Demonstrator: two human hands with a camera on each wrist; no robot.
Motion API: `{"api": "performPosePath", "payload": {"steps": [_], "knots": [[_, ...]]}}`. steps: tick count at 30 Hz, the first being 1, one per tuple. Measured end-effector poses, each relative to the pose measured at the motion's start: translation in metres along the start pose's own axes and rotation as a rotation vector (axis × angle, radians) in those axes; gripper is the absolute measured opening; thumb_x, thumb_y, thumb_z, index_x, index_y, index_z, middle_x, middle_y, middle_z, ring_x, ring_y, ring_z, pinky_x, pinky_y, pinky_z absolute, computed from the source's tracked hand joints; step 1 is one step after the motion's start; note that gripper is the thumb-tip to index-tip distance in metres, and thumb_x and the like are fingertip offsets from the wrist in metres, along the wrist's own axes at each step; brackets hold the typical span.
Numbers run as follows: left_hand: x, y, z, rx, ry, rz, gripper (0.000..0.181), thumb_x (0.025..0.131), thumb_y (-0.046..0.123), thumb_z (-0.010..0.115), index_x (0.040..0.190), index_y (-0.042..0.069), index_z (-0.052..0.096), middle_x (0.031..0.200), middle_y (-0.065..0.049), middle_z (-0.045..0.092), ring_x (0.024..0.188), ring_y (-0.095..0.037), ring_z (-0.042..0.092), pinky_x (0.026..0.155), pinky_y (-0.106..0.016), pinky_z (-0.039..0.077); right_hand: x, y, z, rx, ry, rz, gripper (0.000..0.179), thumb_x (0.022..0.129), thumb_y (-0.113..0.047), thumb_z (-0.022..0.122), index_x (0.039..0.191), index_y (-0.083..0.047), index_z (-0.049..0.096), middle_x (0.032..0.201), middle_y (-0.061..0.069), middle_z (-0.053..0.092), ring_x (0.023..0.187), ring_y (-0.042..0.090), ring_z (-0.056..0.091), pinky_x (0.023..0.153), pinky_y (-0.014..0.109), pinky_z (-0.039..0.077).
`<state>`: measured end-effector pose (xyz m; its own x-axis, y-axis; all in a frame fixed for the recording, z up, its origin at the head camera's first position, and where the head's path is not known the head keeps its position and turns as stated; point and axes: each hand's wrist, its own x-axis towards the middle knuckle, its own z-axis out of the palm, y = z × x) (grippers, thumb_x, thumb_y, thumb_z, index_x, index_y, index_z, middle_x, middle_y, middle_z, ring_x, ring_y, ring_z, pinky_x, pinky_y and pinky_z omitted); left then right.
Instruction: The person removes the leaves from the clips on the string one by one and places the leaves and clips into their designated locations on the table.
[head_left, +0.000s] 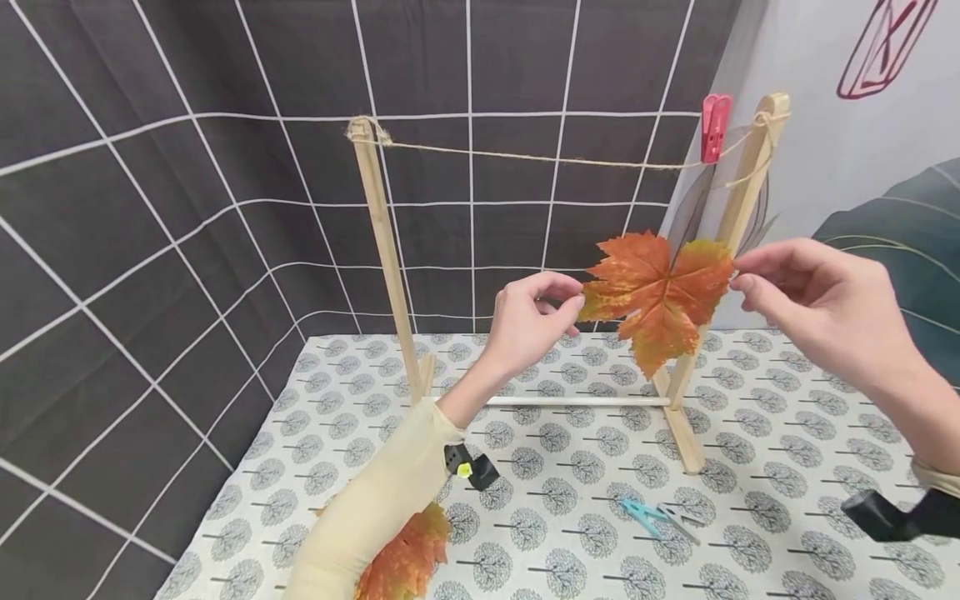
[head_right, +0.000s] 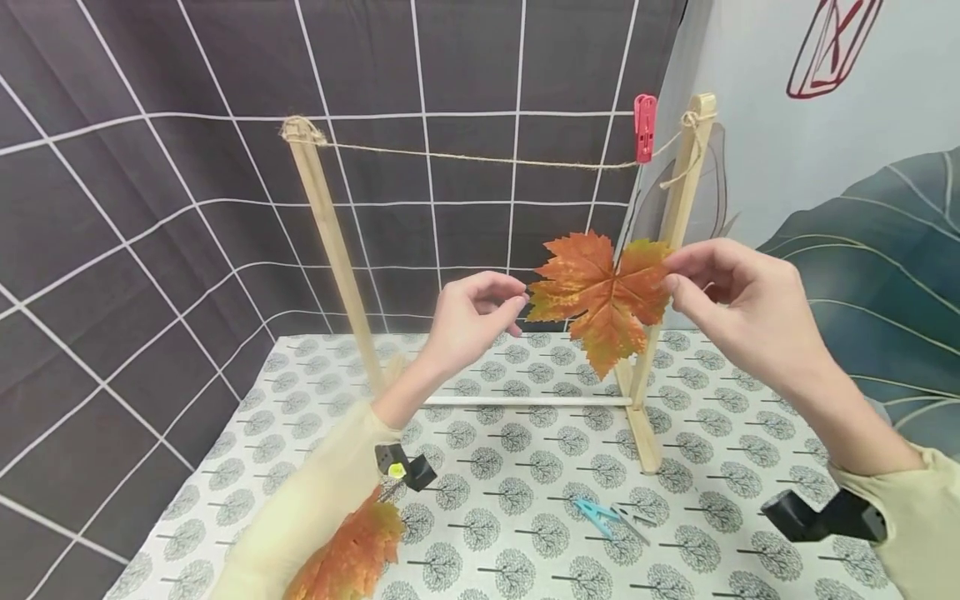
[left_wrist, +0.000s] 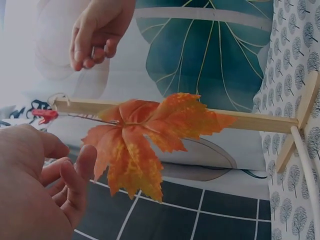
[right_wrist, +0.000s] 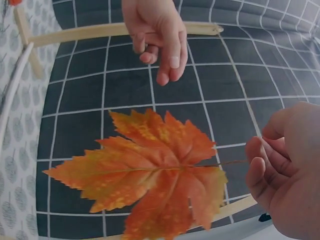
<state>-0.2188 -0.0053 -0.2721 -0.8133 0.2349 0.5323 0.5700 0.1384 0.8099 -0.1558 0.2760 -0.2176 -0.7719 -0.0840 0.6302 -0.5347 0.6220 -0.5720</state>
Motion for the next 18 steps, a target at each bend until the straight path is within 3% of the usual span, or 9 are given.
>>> {"api": "performPosePath", "payload": {"steps": [5, 9, 18], "knots": [[0.005, 0.003, 0.005, -0.023, 0.005, -0.014, 0.015, 0.091, 0.005, 0.070, 0.104, 0.001, 0.072, 0.087, 0.003, 0.073, 0.057, -0.025, 0.069, 0.041, -0.023, 0.037, 0.017, -0.005, -0.007, -0.015, -0.014, 0.008, 0.016, 0.090, -0.002, 0.071, 0.106, -0.006, 0.070, 0.077, -0.012, 0.068, 0.064, -0.001, 0.061, 0.052, 0.011, 0.043], [0.007, 0.005, 0.007, -0.018, 0.004, -0.023, 0.014, 0.091, 0.005, 0.071, 0.104, 0.001, 0.072, 0.086, 0.003, 0.073, 0.054, -0.017, 0.068, 0.041, -0.024, 0.036, 0.029, -0.007, -0.013, 0.007, -0.022, 0.009, 0.016, 0.090, -0.003, 0.070, 0.104, -0.010, 0.070, 0.075, -0.013, 0.069, 0.062, -0.001, 0.062, 0.051, 0.011, 0.045], [0.016, 0.012, 0.016, -0.049, 0.006, -0.009, 0.012, 0.092, 0.006, 0.070, 0.102, 0.001, 0.072, 0.088, -0.012, 0.073, 0.052, -0.016, 0.067, 0.045, -0.024, 0.041, 0.053, -0.012, -0.027, 0.039, -0.018, 0.050, 0.015, 0.090, -0.005, 0.071, 0.101, -0.015, 0.072, 0.075, -0.016, 0.071, 0.065, -0.004, 0.064, 0.055, 0.008, 0.046]]}}
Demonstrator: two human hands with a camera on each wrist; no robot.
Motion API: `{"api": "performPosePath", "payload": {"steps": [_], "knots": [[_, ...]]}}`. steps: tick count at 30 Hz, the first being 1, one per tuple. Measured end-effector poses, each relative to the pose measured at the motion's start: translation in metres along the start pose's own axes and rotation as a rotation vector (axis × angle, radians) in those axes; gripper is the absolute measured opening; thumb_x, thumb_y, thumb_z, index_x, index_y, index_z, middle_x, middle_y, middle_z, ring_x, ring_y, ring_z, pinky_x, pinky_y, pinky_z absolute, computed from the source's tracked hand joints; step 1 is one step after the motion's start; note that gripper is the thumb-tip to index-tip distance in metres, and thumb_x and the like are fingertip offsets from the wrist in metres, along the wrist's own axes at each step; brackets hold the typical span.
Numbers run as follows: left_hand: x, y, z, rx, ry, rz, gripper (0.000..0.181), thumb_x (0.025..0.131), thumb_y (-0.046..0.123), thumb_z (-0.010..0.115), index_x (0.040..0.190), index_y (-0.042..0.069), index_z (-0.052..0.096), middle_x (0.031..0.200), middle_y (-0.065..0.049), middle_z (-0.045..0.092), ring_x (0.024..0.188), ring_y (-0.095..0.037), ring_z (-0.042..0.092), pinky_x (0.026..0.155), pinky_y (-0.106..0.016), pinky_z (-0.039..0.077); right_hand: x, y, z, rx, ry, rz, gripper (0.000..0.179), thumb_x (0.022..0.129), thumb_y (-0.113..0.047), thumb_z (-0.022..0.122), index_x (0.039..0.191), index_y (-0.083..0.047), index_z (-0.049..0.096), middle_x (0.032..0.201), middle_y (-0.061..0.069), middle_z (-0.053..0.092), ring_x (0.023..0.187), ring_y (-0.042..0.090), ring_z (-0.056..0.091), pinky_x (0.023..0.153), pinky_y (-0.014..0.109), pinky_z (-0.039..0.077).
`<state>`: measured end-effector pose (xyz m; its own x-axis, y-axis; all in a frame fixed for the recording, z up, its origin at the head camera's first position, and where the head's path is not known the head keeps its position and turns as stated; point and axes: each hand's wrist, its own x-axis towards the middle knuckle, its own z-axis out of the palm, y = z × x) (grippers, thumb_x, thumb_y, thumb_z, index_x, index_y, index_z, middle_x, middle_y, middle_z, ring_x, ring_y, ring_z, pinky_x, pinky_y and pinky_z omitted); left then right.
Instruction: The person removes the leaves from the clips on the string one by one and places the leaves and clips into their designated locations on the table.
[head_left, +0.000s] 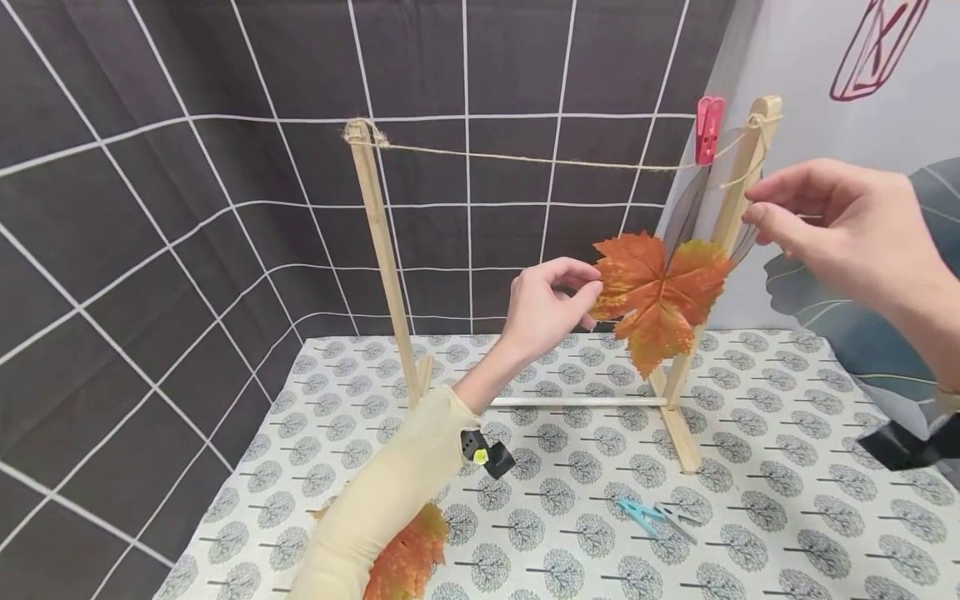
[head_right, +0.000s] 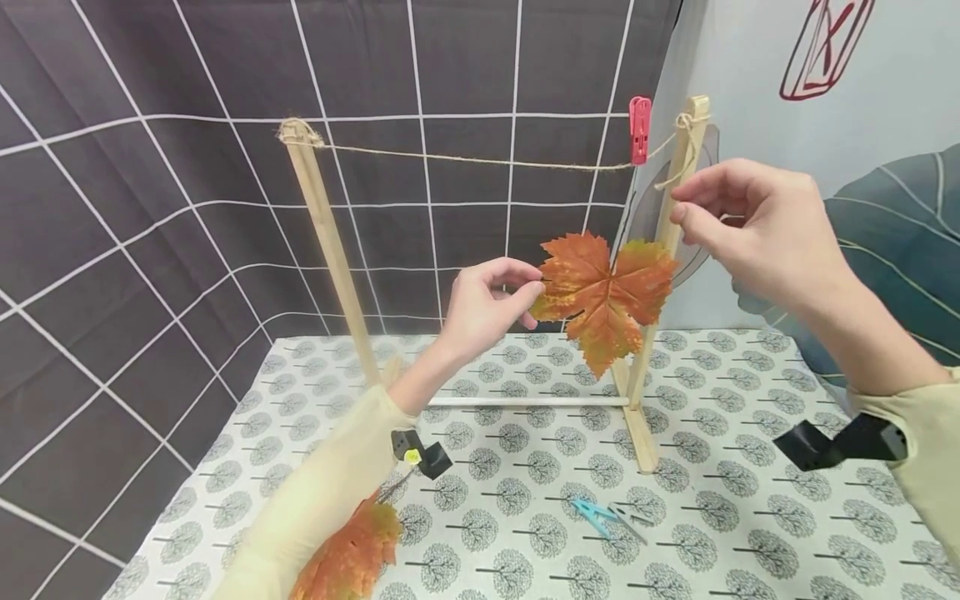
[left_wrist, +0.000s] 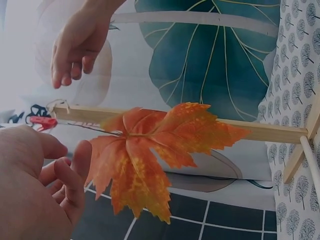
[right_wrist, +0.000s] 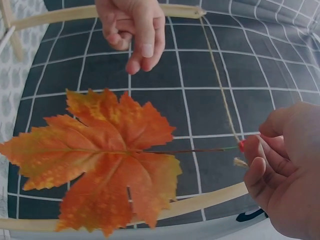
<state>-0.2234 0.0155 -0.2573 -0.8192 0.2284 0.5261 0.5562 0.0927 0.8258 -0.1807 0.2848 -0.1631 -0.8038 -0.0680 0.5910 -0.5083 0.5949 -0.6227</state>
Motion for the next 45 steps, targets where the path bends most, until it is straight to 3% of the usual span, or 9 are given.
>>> {"api": "performPosePath", "payload": {"steps": [9, 17, 26, 32, 36, 45], "knots": [[0.014, 0.008, 0.012, -0.064, 0.012, 0.038, 0.009, 0.091, 0.002, 0.069, 0.099, -0.001, 0.072, 0.086, -0.013, 0.073, 0.051, -0.016, 0.067, 0.047, -0.030, 0.052, 0.018, -0.011, -0.011, 0.013, 0.012, 0.007, 0.016, 0.090, -0.005, 0.072, 0.099, -0.017, 0.073, 0.072, -0.014, 0.070, 0.064, -0.003, 0.063, 0.055, 0.008, 0.042], [0.029, 0.013, 0.024, -0.031, 0.025, 0.046, 0.007, 0.091, 0.003, 0.070, 0.098, 0.002, 0.073, 0.082, -0.006, 0.073, 0.050, -0.012, 0.066, 0.047, -0.026, 0.049, 0.032, -0.017, -0.017, -0.002, -0.002, 0.001, 0.017, 0.091, -0.005, 0.071, 0.099, -0.020, 0.071, 0.077, -0.016, 0.069, 0.064, -0.001, 0.061, 0.054, 0.009, 0.043], [0.045, 0.018, 0.036, 0.015, -0.009, 0.025, 0.010, 0.092, 0.006, 0.070, 0.101, 0.003, 0.073, 0.083, 0.000, 0.073, 0.052, -0.008, 0.065, 0.058, -0.024, 0.055, 0.043, -0.027, -0.022, 0.033, -0.041, 0.073, 0.019, 0.089, -0.008, 0.075, 0.105, -0.017, 0.072, 0.088, -0.015, 0.072, 0.073, 0.002, 0.064, 0.056, 0.010, 0.046], [0.052, 0.023, 0.045, 0.025, -0.008, 0.004, 0.010, 0.092, 0.007, 0.070, 0.101, 0.004, 0.072, 0.081, 0.002, 0.072, 0.052, -0.006, 0.065, 0.056, -0.023, 0.055, 0.054, -0.031, -0.026, -0.025, -0.048, 0.121, 0.018, 0.090, -0.015, 0.075, 0.107, -0.022, 0.072, 0.090, -0.019, 0.070, 0.077, 0.000, 0.062, 0.057, 0.009, 0.046], [0.056, 0.025, 0.049, -0.003, -0.003, -0.013, 0.011, 0.093, 0.006, 0.070, 0.103, 0.003, 0.072, 0.080, 0.001, 0.072, 0.052, -0.007, 0.065, 0.056, -0.022, 0.055, 0.064, -0.033, -0.026, 0.010, -0.070, 0.153, 0.020, 0.090, -0.016, 0.076, 0.109, -0.020, 0.073, 0.092, -0.018, 0.071, 0.078, 0.003, 0.060, 0.057, 0.010, 0.047], [0.065, 0.024, 0.053, 0.052, 0.023, 0.014, 0.013, 0.093, 0.010, 0.069, 0.105, 0.006, 0.072, 0.075, 0.005, 0.071, 0.051, -0.004, 0.064, 0.072, -0.012, 0.048, 0.083, -0.038, -0.027, -0.023, -0.083, 0.179, 0.026, 0.090, -0.022, 0.076, 0.115, -0.020, 0.072, 0.098, -0.015, 0.069, 0.092, 0.008, 0.055, 0.064, 0.006, 0.045]]}}
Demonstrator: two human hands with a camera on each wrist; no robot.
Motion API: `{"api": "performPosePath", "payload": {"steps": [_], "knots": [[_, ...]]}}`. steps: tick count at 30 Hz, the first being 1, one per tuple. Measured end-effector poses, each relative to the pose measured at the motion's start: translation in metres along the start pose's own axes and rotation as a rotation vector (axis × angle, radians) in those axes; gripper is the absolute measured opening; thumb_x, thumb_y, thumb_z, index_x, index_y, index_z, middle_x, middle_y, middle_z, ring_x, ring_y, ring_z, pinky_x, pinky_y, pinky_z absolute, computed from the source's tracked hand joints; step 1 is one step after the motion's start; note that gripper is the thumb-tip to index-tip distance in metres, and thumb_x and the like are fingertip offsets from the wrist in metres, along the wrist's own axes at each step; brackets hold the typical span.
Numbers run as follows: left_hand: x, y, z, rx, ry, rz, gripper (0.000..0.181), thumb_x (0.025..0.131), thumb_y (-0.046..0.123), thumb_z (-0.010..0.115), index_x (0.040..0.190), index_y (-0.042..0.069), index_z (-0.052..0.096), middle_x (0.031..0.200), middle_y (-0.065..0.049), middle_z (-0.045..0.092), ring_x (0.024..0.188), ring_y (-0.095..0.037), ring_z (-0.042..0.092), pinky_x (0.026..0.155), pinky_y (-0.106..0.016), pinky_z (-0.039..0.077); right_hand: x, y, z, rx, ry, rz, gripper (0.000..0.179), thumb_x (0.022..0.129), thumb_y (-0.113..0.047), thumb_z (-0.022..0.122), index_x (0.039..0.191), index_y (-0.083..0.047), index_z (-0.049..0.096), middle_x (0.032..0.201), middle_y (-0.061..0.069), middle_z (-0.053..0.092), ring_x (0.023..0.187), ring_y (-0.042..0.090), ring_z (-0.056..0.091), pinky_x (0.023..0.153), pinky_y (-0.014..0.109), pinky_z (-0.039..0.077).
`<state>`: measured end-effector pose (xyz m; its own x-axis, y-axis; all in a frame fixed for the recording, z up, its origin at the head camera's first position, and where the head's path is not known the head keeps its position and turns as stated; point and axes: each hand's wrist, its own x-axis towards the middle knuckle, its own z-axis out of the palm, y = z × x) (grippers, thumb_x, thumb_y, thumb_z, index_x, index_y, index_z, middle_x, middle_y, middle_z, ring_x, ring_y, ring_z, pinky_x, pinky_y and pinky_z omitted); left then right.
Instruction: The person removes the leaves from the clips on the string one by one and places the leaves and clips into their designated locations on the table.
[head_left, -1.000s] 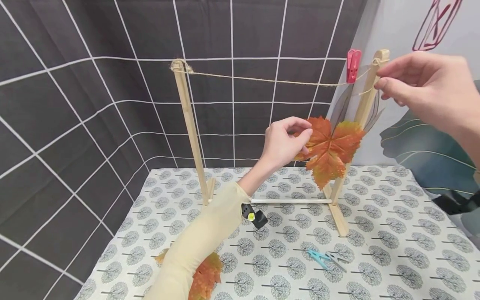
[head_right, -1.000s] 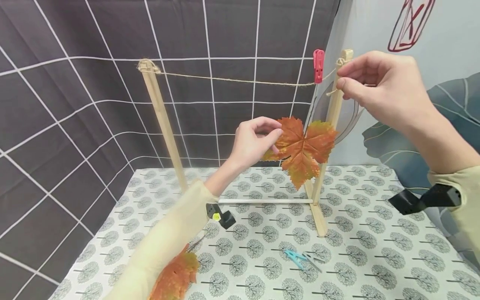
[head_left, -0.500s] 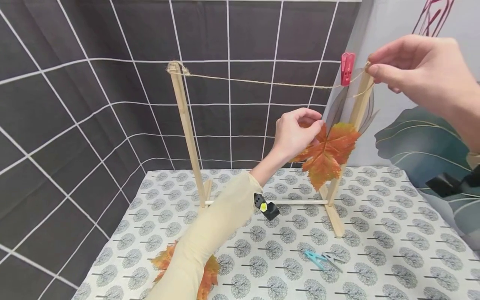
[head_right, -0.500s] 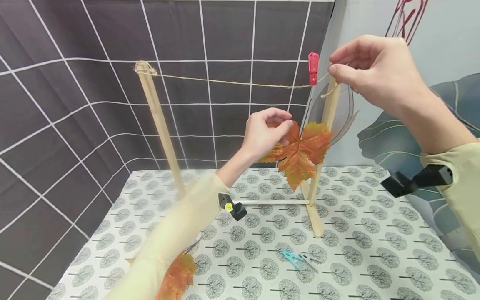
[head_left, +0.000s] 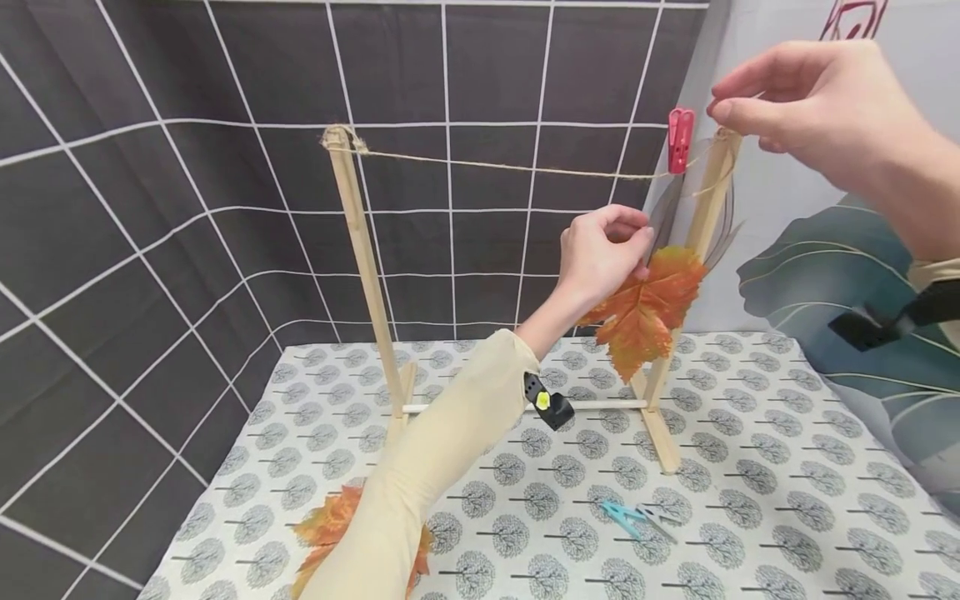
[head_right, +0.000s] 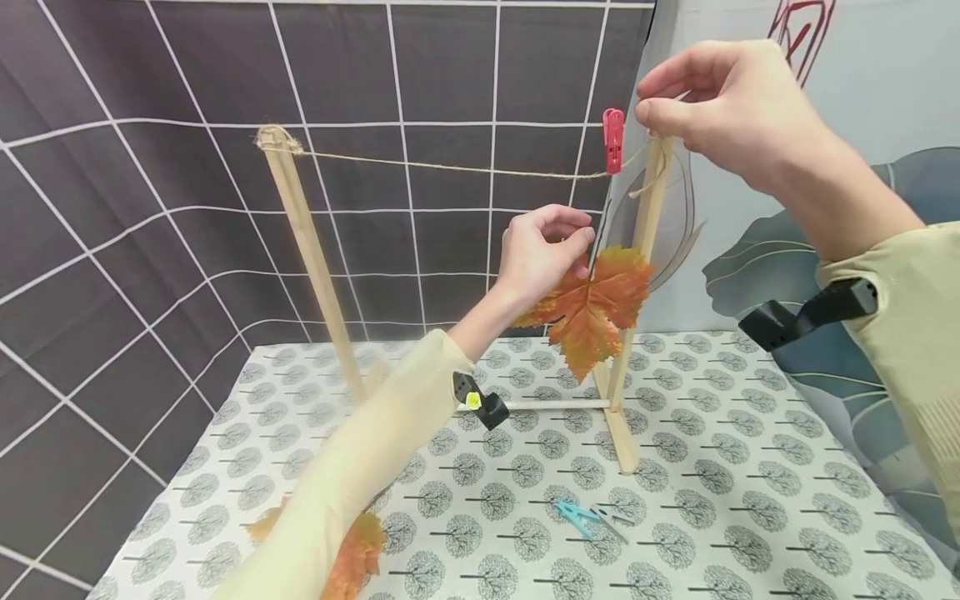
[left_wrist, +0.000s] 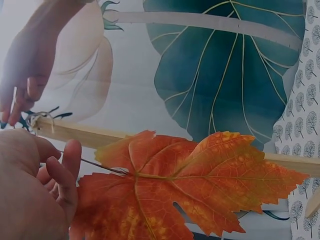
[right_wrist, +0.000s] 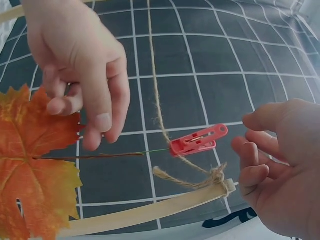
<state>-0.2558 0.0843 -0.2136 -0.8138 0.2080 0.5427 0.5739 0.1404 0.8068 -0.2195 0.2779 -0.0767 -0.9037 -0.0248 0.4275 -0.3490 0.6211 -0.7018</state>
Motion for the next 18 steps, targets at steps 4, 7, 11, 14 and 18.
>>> {"api": "performPosePath", "payload": {"steps": [4, 7, 11, 14, 18], "knots": [[0.002, -0.001, 0.002, 0.009, 0.008, -0.007, 0.012, 0.092, 0.010, 0.070, 0.104, 0.007, 0.073, 0.077, 0.006, 0.071, 0.051, -0.003, 0.064, 0.074, -0.010, 0.046, 0.008, -0.002, -0.001, -0.024, -0.011, 0.024, 0.027, 0.090, -0.024, 0.077, 0.116, -0.021, 0.072, 0.096, -0.017, 0.069, 0.094, 0.007, 0.054, 0.075, 0.008, 0.042], [0.004, 0.000, 0.004, 0.003, 0.013, -0.016, 0.012, 0.092, 0.009, 0.070, 0.103, 0.006, 0.073, 0.076, 0.005, 0.072, 0.050, -0.003, 0.064, 0.075, -0.009, 0.046, 0.013, -0.003, -0.002, -0.040, 0.007, 0.029, 0.026, 0.090, -0.024, 0.076, 0.115, -0.022, 0.073, 0.094, -0.017, 0.068, 0.093, 0.007, 0.052, 0.078, 0.012, 0.038], [0.006, 0.001, 0.006, 0.001, 0.011, -0.021, 0.011, 0.092, 0.010, 0.070, 0.102, 0.005, 0.073, 0.076, 0.006, 0.071, 0.050, -0.003, 0.064, 0.076, -0.008, 0.045, 0.018, -0.002, -0.003, -0.025, 0.022, 0.046, 0.027, 0.090, -0.024, 0.077, 0.117, -0.022, 0.073, 0.096, -0.016, 0.066, 0.094, 0.008, 0.050, 0.086, 0.014, 0.036], [0.007, 0.001, 0.007, 0.016, 0.009, -0.023, 0.011, 0.092, 0.010, 0.070, 0.102, 0.006, 0.073, 0.075, 0.007, 0.071, 0.050, -0.003, 0.064, 0.076, -0.008, 0.045, 0.019, -0.001, -0.003, -0.053, 0.007, 0.065, 0.031, 0.090, -0.028, 0.076, 0.120, -0.024, 0.072, 0.103, -0.017, 0.065, 0.103, 0.009, 0.049, 0.106, 0.024, 0.029], [0.008, -0.001, 0.009, 0.050, -0.003, -0.042, 0.011, 0.092, 0.011, 0.070, 0.102, 0.008, 0.074, 0.075, 0.007, 0.071, 0.051, -0.001, 0.064, 0.077, -0.008, 0.043, 0.020, 0.003, 0.000, -0.081, -0.032, 0.068, 0.033, 0.092, -0.033, 0.073, 0.124, -0.025, 0.070, 0.107, -0.016, 0.064, 0.111, 0.012, 0.046, 0.117, 0.039, 0.016]]}}
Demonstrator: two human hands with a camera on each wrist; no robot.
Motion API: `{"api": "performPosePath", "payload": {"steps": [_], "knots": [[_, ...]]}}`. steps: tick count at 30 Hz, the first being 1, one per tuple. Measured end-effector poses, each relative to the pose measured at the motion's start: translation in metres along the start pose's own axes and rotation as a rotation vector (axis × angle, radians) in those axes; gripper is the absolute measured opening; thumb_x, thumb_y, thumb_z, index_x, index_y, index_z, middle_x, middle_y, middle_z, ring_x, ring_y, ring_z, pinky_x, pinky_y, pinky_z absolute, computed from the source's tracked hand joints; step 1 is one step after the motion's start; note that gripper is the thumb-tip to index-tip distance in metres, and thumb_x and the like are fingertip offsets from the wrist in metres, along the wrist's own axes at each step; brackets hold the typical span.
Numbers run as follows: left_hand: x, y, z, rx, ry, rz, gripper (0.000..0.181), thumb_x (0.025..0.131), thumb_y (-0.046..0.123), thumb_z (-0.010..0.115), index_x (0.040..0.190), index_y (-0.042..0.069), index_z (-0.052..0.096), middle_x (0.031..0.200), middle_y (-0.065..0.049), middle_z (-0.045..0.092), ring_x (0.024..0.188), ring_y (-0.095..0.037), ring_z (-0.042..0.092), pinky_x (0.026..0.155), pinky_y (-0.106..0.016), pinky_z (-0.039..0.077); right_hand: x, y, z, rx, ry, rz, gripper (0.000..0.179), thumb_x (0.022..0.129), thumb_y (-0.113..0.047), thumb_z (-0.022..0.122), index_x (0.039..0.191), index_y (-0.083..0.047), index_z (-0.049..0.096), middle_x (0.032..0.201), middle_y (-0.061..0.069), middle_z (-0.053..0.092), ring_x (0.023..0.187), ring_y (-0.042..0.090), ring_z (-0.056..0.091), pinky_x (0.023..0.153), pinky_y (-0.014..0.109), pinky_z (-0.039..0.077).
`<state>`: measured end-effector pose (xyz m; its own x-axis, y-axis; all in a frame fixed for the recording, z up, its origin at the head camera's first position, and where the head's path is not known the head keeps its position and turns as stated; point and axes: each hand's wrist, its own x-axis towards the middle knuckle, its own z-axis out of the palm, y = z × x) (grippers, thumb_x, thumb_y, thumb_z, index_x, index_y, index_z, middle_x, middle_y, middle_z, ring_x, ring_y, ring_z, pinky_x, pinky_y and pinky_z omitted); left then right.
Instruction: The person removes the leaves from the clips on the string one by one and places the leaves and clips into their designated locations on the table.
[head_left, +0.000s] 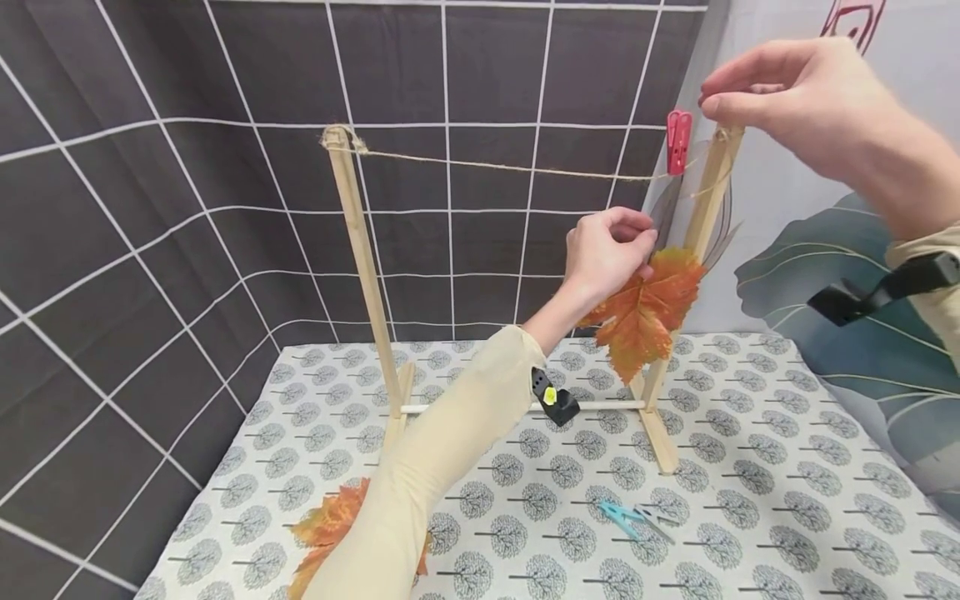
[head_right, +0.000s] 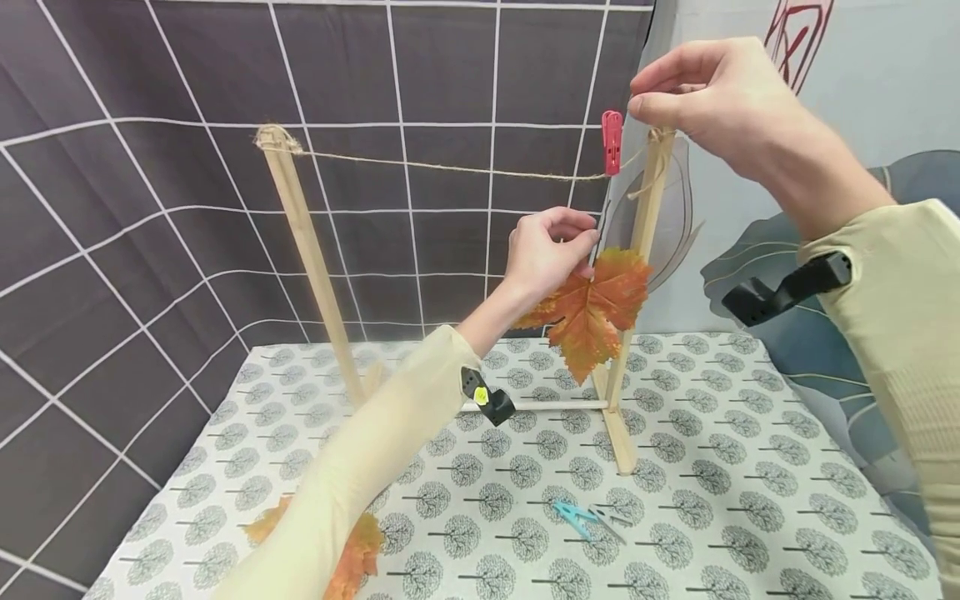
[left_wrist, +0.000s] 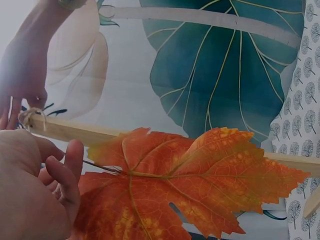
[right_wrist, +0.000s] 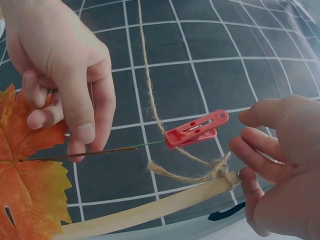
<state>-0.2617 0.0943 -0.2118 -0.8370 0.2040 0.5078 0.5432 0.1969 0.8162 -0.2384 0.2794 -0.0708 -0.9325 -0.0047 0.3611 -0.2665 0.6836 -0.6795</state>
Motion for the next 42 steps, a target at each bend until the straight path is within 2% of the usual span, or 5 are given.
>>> {"api": "performPosePath", "payload": {"steps": [6, 11, 16, 29, 42], "knots": [[-0.001, 0.001, 0.002, -0.007, -0.001, -0.015, 0.010, 0.092, 0.011, 0.071, 0.102, 0.008, 0.074, 0.076, 0.007, 0.071, 0.051, -0.001, 0.064, 0.076, -0.008, 0.044, 0.007, 0.004, 0.002, -0.005, -0.049, 0.020, 0.037, 0.092, -0.036, 0.073, 0.127, -0.026, 0.068, 0.112, -0.014, 0.064, 0.115, 0.015, 0.043, 0.115, 0.043, 0.014], [-0.002, 0.005, 0.004, -0.031, 0.012, -0.022, 0.010, 0.092, 0.010, 0.071, 0.101, 0.007, 0.074, 0.075, 0.008, 0.071, 0.050, -0.002, 0.064, 0.072, -0.008, 0.046, 0.010, 0.005, 0.004, -0.054, -0.081, 0.022, 0.041, 0.093, -0.041, 0.069, 0.132, -0.029, 0.064, 0.121, -0.010, 0.059, 0.123, 0.022, 0.036, 0.115, 0.059, 0.011], [-0.002, 0.007, 0.004, -0.038, 0.022, -0.039, 0.010, 0.091, 0.009, 0.072, 0.101, 0.007, 0.074, 0.074, 0.008, 0.070, 0.049, -0.004, 0.064, 0.069, -0.009, 0.048, 0.014, 0.005, 0.005, -0.079, -0.122, -0.005, 0.044, 0.094, -0.040, 0.069, 0.135, -0.029, 0.061, 0.123, -0.009, 0.059, 0.123, 0.022, 0.036, 0.114, 0.061, 0.013], [-0.002, 0.006, 0.007, 0.033, 0.030, -0.046, 0.008, 0.091, 0.011, 0.073, 0.098, 0.010, 0.076, 0.074, 0.009, 0.069, 0.048, -0.001, 0.062, 0.064, -0.010, 0.047, 0.015, 0.001, 0.008, -0.125, -0.190, -0.046, 0.041, 0.095, -0.036, 0.069, 0.133, -0.025, 0.064, 0.098, -0.018, 0.063, 0.120, 0.027, 0.037, 0.111, 0.069, 0.015], [-0.001, 0.008, 0.008, 0.072, 0.034, -0.043, 0.005, 0.091, 0.013, 0.074, 0.094, 0.011, 0.077, 0.073, 0.009, 0.069, 0.049, -0.002, 0.062, 0.063, -0.010, 0.047, 0.014, 0.001, 0.010, -0.148, -0.202, -0.038, 0.041, 0.097, -0.038, 0.066, 0.134, -0.022, 0.063, 0.099, -0.016, 0.064, 0.122, 0.030, 0.035, 0.110, 0.072, 0.013]]}}
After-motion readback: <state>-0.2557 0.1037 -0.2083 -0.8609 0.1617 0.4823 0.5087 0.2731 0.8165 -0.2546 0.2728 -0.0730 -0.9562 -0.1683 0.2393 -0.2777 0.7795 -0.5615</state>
